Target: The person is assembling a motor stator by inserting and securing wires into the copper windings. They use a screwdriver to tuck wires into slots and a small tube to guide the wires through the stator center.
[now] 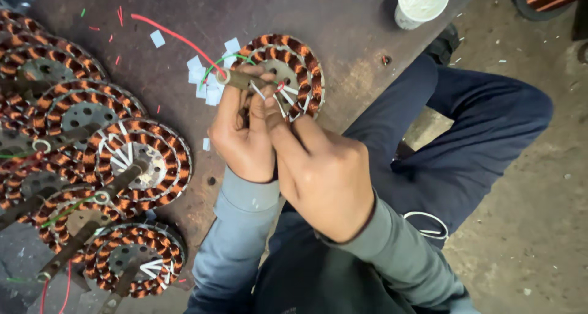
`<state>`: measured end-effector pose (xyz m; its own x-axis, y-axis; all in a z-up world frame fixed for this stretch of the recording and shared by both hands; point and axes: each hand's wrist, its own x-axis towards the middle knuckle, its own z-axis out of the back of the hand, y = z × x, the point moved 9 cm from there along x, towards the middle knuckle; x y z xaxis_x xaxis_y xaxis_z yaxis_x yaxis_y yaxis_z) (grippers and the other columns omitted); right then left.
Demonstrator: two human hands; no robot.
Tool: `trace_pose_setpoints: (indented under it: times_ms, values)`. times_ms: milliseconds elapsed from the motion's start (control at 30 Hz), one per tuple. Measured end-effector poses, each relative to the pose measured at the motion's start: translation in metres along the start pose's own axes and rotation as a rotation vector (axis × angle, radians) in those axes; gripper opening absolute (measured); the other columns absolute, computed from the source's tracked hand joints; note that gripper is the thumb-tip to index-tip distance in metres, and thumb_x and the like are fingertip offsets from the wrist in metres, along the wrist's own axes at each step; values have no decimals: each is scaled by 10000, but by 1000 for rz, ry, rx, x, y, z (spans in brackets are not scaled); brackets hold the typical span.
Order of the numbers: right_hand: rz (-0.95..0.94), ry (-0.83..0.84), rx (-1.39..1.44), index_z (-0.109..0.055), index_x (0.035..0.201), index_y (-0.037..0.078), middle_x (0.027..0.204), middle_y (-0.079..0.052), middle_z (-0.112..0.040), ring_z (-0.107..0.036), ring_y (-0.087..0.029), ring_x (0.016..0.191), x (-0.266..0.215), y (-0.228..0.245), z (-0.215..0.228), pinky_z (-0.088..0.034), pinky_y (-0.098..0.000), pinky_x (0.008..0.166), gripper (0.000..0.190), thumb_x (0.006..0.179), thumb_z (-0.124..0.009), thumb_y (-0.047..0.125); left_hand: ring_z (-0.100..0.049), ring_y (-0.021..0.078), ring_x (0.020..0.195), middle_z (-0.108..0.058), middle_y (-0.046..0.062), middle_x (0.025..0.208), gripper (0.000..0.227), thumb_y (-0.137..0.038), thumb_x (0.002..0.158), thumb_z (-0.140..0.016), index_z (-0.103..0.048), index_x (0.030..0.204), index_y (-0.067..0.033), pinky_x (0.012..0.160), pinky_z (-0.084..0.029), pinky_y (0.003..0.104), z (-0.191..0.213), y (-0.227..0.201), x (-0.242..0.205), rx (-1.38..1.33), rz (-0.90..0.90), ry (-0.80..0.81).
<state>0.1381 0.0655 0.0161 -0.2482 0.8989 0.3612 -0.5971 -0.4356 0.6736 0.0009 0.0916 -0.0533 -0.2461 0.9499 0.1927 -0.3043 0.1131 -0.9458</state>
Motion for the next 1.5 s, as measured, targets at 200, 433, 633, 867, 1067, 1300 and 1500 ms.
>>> trace_pose_setpoints:
  times_ms: [200, 433, 633, 867, 1067, 1300, 1500]
  values:
    - [-10, 126, -55, -681, 1119, 56, 831, -95, -618, -654, -281, 637, 26, 11, 10, -481, -413, 528, 287, 835, -699, 93, -697, 143, 1128, -727, 104, 1188, 239, -21, 1099, -591, -616, 1323, 55, 1020, -588, 298, -1, -2, 1, -30, -9, -12]
    - [69, 140, -40, -679, 1095, 49, 813, -105, -623, -659, -317, 638, 31, 6, 11, -496, -433, 550, 252, 848, -704, 97, -679, 124, 1088, -721, 91, 1169, 236, -68, 1115, -590, -611, 1316, 52, 976, -570, 281, -1, -4, 2, -34, -11, -10]
    - [139, -22, 62, -671, 1305, 22, 887, -92, -591, -638, -266, 676, 10, -12, 0, -510, -391, 613, 392, 913, -686, 31, -679, 113, 1051, -727, 82, 1142, 259, -147, 1115, -605, -624, 1290, 43, 942, -587, 276, 0, -5, 3, 28, -18, -17]
    - [241, -112, 37, -672, 1353, 23, 777, -73, -489, -571, -238, 592, 9, -15, -10, -463, -385, 569, 519, 837, -703, -11, -708, 178, 1007, -721, 113, 1159, 157, -102, 1097, -599, -674, 1196, -7, 882, -582, 298, 2, -18, 0, 142, -122, -30]
    - [-138, 37, 145, -751, 1164, 16, 699, -75, -534, -554, -164, 549, -6, -41, 20, -440, -290, 541, 326, 851, -706, -62, -709, 291, 1120, -717, 118, 1188, 188, -88, 1057, -638, -687, 1232, -38, 983, -573, 381, 4, -45, 1, 188, -207, 35]
    - [-244, 22, 90, -714, 1066, -36, 860, -97, -646, -570, -125, 698, 9, -50, 37, -425, -226, 621, 209, 865, -740, -87, -635, 313, 1157, -663, 154, 1175, 220, 7, 912, -716, -728, 1121, -61, 898, -657, 346, 18, -52, 10, -190, -102, 213]
    - [-339, -37, 113, -640, 1002, 9, 1012, -96, -622, -633, -136, 851, -28, -80, 68, -509, -234, 787, 205, 880, -804, -9, -748, 264, 1158, -708, 91, 1188, 192, 31, 986, -750, -717, 1138, -82, 1009, -657, 372, 38, -53, 11, -283, -167, 141]
